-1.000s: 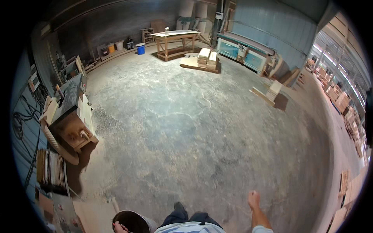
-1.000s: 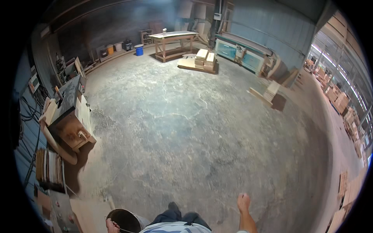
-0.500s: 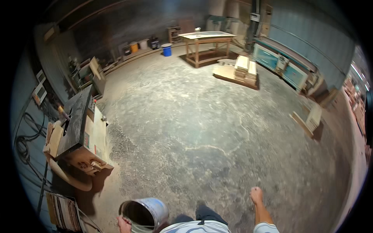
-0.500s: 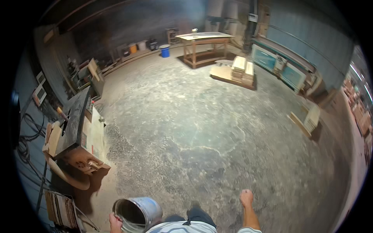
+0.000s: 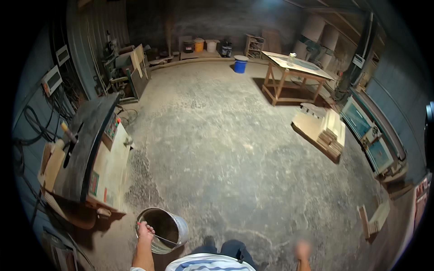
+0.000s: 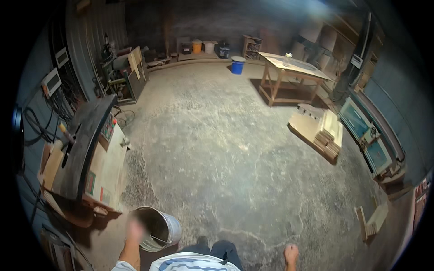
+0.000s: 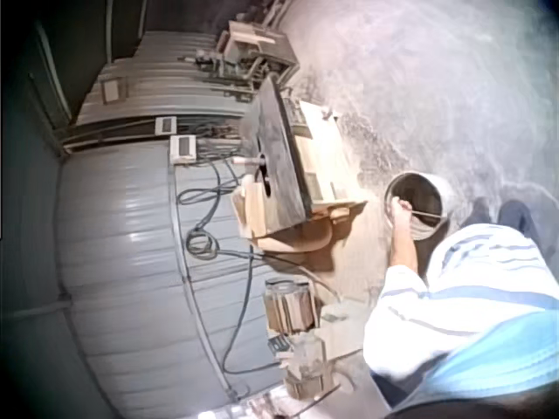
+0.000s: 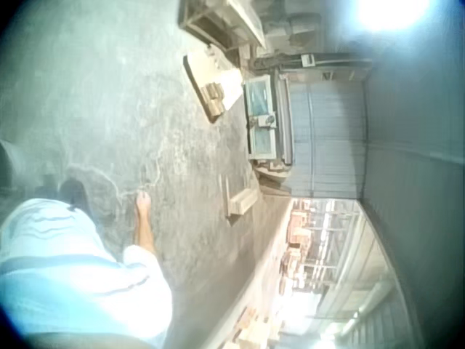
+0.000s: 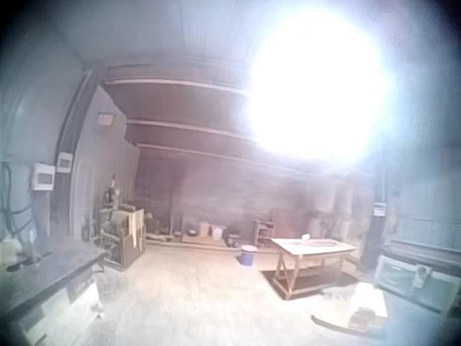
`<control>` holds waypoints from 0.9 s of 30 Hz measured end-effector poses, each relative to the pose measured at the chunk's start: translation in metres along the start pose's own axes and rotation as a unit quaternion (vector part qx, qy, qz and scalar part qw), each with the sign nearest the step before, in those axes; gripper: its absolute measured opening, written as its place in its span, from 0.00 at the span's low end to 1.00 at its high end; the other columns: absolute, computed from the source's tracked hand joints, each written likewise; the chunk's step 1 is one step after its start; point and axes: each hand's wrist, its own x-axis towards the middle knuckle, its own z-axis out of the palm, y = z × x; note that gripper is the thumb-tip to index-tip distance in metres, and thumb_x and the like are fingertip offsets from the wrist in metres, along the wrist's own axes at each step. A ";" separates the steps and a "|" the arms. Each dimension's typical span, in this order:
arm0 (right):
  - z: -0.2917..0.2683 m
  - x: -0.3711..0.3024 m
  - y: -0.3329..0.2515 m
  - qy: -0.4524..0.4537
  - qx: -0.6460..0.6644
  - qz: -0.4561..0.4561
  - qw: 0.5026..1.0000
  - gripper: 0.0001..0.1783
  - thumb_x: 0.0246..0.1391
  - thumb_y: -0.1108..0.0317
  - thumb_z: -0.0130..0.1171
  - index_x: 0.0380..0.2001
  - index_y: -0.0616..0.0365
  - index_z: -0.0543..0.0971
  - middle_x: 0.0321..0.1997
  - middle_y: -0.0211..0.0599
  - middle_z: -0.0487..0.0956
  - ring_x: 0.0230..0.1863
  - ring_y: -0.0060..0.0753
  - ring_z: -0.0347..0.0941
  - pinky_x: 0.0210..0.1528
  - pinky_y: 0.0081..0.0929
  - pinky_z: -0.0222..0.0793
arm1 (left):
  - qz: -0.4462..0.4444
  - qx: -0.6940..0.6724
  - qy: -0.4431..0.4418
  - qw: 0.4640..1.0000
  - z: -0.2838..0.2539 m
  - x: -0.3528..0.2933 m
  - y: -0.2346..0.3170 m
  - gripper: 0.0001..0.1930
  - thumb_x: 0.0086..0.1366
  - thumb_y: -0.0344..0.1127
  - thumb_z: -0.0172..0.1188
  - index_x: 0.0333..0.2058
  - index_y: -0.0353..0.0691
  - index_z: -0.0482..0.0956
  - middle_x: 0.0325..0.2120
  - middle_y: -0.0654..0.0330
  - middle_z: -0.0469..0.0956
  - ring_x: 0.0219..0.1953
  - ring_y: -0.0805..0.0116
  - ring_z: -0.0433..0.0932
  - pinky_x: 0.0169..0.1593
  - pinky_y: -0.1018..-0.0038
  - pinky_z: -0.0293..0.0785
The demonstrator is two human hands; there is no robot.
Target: The person walks through a workshop carrying a bucket, then places it down. They pick up a carved wooden panel and repeatedly rub its surface against a stationary belt sander. The person flips the panel to sand different sides and edges, then stacks the finished piece on a small wooden stand.
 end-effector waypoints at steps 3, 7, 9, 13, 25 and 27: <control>0.029 0.045 0.035 -0.014 0.034 0.065 0.997 0.14 0.52 0.61 0.44 0.28 0.60 0.74 0.26 0.43 0.76 0.27 0.40 0.72 0.28 0.37 0.68 | -0.009 0.002 -0.011 1.000 0.113 0.032 0.037 0.07 0.55 0.36 0.50 0.20 0.47 0.64 0.10 0.66 0.61 0.11 0.69 0.62 0.15 0.70 0.58; 0.069 0.131 -0.001 -0.093 -0.222 -0.089 0.967 0.17 0.53 0.57 0.42 0.29 0.53 0.78 0.34 0.44 0.78 0.38 0.48 0.73 0.38 0.44 0.68 | 0.004 -0.013 -0.005 1.000 0.218 0.087 0.090 0.08 0.55 0.36 0.49 0.19 0.47 0.63 0.10 0.66 0.61 0.12 0.69 0.62 0.16 0.70 0.59; 0.109 0.199 -0.043 -0.135 -0.302 -0.103 0.938 0.17 0.52 0.58 0.43 0.26 0.54 0.79 0.35 0.45 0.78 0.41 0.48 0.72 0.41 0.44 0.68 | 0.014 -0.027 0.002 1.000 0.265 0.114 0.107 0.08 0.55 0.36 0.49 0.19 0.47 0.63 0.10 0.65 0.61 0.12 0.68 0.62 0.16 0.70 0.59; 0.224 0.365 -0.143 -0.200 -0.049 -0.092 0.974 0.13 0.50 0.65 0.44 0.20 0.53 0.76 0.26 0.46 0.77 0.30 0.46 0.72 0.29 0.39 0.69 | 0.037 -0.059 0.045 0.997 0.341 0.161 0.140 0.09 0.55 0.35 0.48 0.18 0.47 0.62 0.10 0.65 0.61 0.12 0.68 0.62 0.17 0.70 0.59; 0.233 0.618 -0.714 -0.127 0.215 -0.114 0.961 0.13 0.53 0.67 0.45 0.24 0.67 0.71 0.17 0.40 0.72 0.15 0.31 0.68 0.20 0.27 0.67 | 0.010 -0.126 0.056 0.990 0.634 0.371 0.238 0.11 0.55 0.35 0.46 0.15 0.45 0.60 0.11 0.64 0.61 0.14 0.67 0.62 0.19 0.71 0.60; 0.240 0.649 -0.717 -0.127 0.227 -0.103 0.960 0.15 0.53 0.65 0.47 0.24 0.69 0.72 0.17 0.41 0.73 0.17 0.32 0.70 0.21 0.28 0.67 | -0.008 -0.125 0.041 0.991 0.702 0.429 0.241 0.11 0.55 0.35 0.45 0.15 0.45 0.60 0.11 0.64 0.61 0.14 0.67 0.62 0.19 0.71 0.61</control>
